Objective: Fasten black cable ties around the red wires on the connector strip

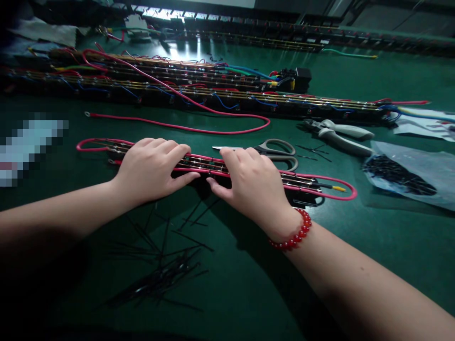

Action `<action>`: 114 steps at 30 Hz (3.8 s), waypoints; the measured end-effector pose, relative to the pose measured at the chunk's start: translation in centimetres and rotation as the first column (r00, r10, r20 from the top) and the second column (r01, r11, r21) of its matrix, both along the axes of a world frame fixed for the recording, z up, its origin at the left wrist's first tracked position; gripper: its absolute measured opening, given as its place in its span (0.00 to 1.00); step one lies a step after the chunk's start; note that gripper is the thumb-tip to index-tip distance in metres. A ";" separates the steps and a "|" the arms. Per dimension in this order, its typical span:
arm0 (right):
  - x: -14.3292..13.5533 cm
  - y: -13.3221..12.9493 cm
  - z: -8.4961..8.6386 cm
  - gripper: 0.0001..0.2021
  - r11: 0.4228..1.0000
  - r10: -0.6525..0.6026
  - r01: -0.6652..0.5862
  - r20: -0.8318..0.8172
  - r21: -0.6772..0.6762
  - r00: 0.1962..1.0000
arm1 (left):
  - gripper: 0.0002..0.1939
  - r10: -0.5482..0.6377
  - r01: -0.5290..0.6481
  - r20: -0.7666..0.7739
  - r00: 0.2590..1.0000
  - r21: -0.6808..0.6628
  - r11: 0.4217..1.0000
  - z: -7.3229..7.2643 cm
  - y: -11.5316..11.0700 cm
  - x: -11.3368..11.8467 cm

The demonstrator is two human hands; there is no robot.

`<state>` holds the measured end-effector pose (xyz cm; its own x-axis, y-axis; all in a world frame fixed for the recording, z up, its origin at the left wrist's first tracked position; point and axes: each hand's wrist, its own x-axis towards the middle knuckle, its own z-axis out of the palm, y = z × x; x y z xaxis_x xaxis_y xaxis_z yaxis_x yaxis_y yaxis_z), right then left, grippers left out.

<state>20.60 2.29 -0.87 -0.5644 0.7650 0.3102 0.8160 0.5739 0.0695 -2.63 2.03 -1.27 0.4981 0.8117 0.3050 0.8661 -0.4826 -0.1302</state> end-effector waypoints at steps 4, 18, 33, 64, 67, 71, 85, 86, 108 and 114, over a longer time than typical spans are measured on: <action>-0.2 -0.2 0.0 0.19 1.000 -0.003 0.003 0.038 0.010 0.999 | 0.26 0.001 -0.001 0.012 1.000 0.002 1.000 -0.1 0.0 0.0; -0.1 -0.3 0.0 0.24 0.998 0.050 -0.056 -0.157 -0.037 0.986 | 0.22 -0.151 0.155 0.104 0.983 -0.032 0.987 -0.5 0.5 -0.2; -0.3 -0.5 -0.2 0.20 0.993 0.114 -0.114 -0.038 -0.011 0.993 | 0.26 -0.298 0.300 -0.037 0.954 0.080 0.951 -0.1 0.9 -0.5; -0.3 -0.2 -0.3 0.21 0.995 -0.073 0.074 0.018 -0.061 0.997 | 0.14 -0.366 0.361 -0.028 0.930 0.253 0.898 0.2 0.1 -0.2; -0.3 -0.2 -0.2 0.24 0.994 -0.070 0.071 0.014 -0.081 0.997 | 0.12 -0.361 0.355 -0.014 0.932 0.219 0.909 0.2 0.1 -0.3; -0.3 -0.2 -0.1 0.25 0.993 -0.071 0.071 0.004 -0.098 0.997 | 0.10 -0.351 0.336 0.056 0.935 0.186 0.923 0.1 0.3 -0.3; -0.2 -0.3 -0.2 0.30 0.991 -0.090 0.091 0.015 -0.100 0.996 | 0.07 -0.406 0.364 0.177 0.896 0.229 0.903 -0.6 0.8 -0.3; -0.3 -0.3 -0.2 0.30 0.991 -0.090 0.091 0.015 -0.098 0.996 | 0.07 -0.407 0.364 0.172 0.897 0.236 0.901 -0.6 0.7 -0.3; -0.1 -0.1 -0.3 0.27 0.997 -0.072 0.073 0.017 -0.041 0.997 | 0.17 -0.208 0.216 0.163 0.965 -0.032 0.976 -0.2 0.4 0.1; -0.2 -0.1 -0.3 0.27 0.997 -0.068 0.069 0.036 -0.043 0.997 | 0.17 -0.187 0.194 0.138 0.972 -0.037 0.980 -0.1 0.3 0.1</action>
<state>20.40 2.17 -1.15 -0.5200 0.8146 0.2568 0.8510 0.5199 0.0741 -2.52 2.30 -1.41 0.6026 0.7215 0.3410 0.7654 -0.6435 0.0088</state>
